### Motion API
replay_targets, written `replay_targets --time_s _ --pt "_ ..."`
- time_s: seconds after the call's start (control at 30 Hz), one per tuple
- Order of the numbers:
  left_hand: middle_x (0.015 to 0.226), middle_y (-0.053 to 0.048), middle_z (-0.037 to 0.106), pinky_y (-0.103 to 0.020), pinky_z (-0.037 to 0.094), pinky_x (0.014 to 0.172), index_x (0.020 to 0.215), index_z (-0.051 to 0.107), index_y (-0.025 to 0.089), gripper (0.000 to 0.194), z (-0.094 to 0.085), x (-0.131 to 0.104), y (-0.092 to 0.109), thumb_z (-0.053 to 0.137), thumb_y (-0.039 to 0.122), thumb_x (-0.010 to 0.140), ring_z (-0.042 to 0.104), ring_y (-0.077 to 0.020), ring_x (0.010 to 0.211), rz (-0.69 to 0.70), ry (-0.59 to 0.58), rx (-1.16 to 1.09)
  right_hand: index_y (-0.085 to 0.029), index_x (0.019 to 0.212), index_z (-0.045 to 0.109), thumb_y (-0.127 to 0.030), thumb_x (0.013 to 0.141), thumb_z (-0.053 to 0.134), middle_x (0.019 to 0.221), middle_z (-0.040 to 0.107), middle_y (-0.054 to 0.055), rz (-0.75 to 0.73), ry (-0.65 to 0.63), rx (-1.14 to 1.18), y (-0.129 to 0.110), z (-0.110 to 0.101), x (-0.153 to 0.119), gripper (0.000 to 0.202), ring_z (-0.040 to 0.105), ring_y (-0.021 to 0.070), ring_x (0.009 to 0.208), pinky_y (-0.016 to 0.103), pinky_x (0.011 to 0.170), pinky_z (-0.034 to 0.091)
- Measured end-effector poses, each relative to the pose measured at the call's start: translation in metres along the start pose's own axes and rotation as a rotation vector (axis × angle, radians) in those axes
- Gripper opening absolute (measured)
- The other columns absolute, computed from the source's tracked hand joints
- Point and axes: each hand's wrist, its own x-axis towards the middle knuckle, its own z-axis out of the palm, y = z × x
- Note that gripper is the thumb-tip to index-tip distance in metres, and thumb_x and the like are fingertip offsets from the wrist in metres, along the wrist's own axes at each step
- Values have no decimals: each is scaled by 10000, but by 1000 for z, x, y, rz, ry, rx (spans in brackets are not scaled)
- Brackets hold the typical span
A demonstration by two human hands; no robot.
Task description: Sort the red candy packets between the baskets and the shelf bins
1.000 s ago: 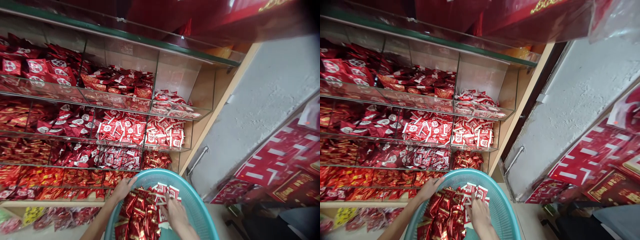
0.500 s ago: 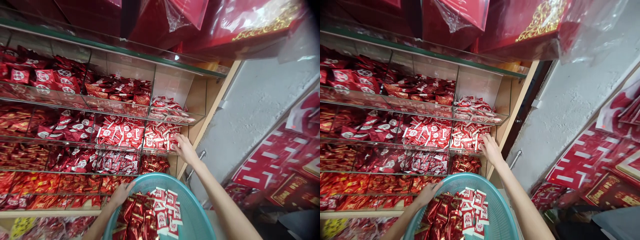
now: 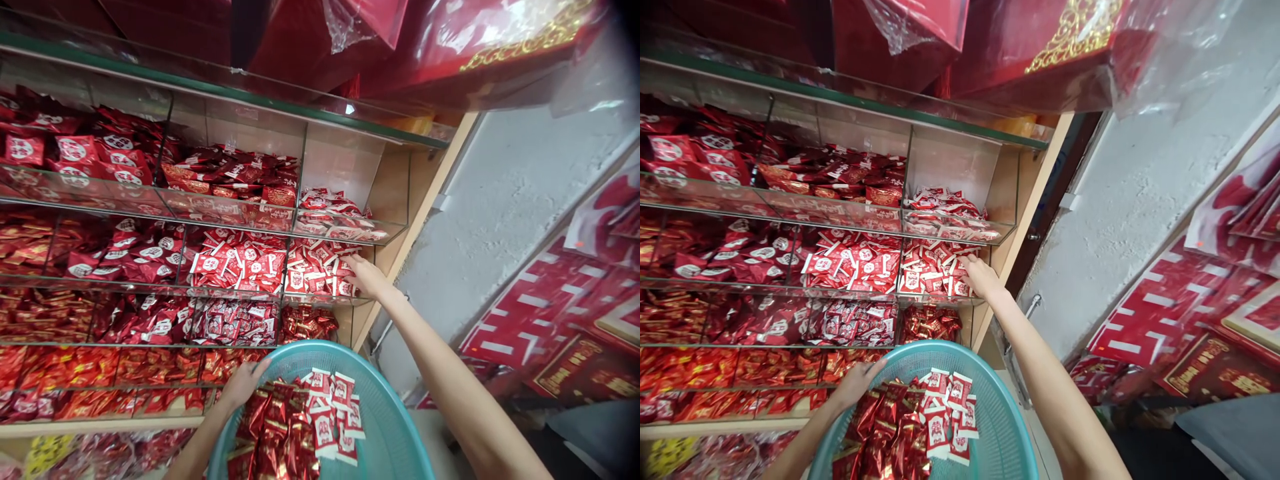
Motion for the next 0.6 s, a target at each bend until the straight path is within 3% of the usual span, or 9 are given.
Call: replay_targets --time_s 0.17,0.27,0.33,0.43,0.6 --pt "556 8 540 -229 337 575 628 577 167 561 3 4 -7 278 623 762 483 -144 575 55 1 -20 -222 1260 369 -191 807 466 1099 483 89 29 156 -28 -14 -21 -33 465 508 220 987 315 779 427" --pt "528 14 510 -230 330 565 601 554 170 554 4 5 -8 284 627 759 468 -141 555 52 9 -23 -241 1292 325 -246 827 438 1136 463 90 27 228 84 -26 -28 -66 478 508 229 993 333 775 442" --pt "517 18 493 -232 328 564 585 539 174 549 4 4 -8 287 631 756 460 -139 546 47 7 -24 -237 1300 312 -294 838 423 1136 468 91 44 223 220 -37 -22 -89 478 541 208 916 336 769 448" --pt "518 19 486 -237 330 569 581 526 176 547 3 3 -5 288 638 750 463 -143 547 36 7 -27 -226 1308 297 -344 841 413 1097 497 81 119 149 412 -52 8 -118 495 559 179 848 321 776 446" --pt "517 18 488 -241 329 571 566 506 181 545 1 0 -2 283 644 748 475 -149 546 36 17 -16 -194 1266 353 -293 803 461 1139 503 99 293 -110 453 -79 86 -142 486 550 196 952 293 799 417"
